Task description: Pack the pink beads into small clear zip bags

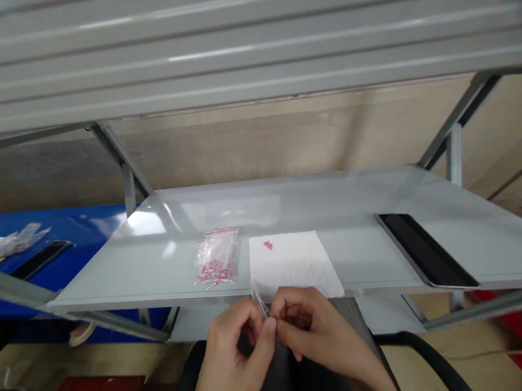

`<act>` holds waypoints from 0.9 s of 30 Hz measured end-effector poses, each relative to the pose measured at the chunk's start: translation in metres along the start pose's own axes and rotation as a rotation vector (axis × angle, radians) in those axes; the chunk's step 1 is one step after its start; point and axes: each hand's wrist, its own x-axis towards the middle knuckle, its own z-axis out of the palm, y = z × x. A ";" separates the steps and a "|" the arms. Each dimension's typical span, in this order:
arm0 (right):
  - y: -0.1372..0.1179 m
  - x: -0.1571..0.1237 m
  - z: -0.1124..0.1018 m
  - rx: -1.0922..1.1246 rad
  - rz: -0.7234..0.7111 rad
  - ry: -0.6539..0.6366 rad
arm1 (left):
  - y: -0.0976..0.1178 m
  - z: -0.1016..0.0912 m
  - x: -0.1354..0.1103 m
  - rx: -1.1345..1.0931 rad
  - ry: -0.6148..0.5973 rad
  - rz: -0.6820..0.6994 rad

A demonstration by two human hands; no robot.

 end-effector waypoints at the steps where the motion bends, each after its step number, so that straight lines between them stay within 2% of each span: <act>1: 0.000 0.000 0.000 0.004 0.007 -0.008 | 0.000 0.000 -0.001 0.009 -0.027 -0.008; 4: 0.000 0.000 0.002 -0.022 -0.021 0.003 | -0.001 0.002 -0.004 0.026 -0.115 -0.045; 6: -0.001 0.000 0.006 -0.077 -0.082 0.051 | -0.001 0.004 -0.007 0.054 -0.129 -0.042; 10: -0.002 -0.001 0.015 -0.243 -0.179 0.229 | -0.002 0.004 -0.011 0.150 0.008 0.046; 13: -0.003 -0.002 0.015 -0.293 -0.173 0.341 | 0.001 0.000 -0.013 0.187 0.155 0.077; 15: -0.005 -0.003 0.011 -0.222 -0.141 0.321 | 0.003 -0.003 -0.012 0.162 0.247 0.116; 17: -0.007 -0.005 0.008 -0.107 -0.116 0.250 | 0.004 -0.006 -0.010 0.151 0.271 0.200; 20: -0.008 -0.009 0.004 0.028 -0.092 0.144 | -0.001 -0.005 -0.007 0.214 0.116 0.296; 22: -0.008 -0.009 0.003 0.053 -0.078 0.113 | -0.006 -0.001 -0.007 0.236 0.036 0.273; 27: -0.008 -0.005 0.002 -0.089 -0.063 0.209 | -0.010 0.004 -0.004 0.165 0.104 0.186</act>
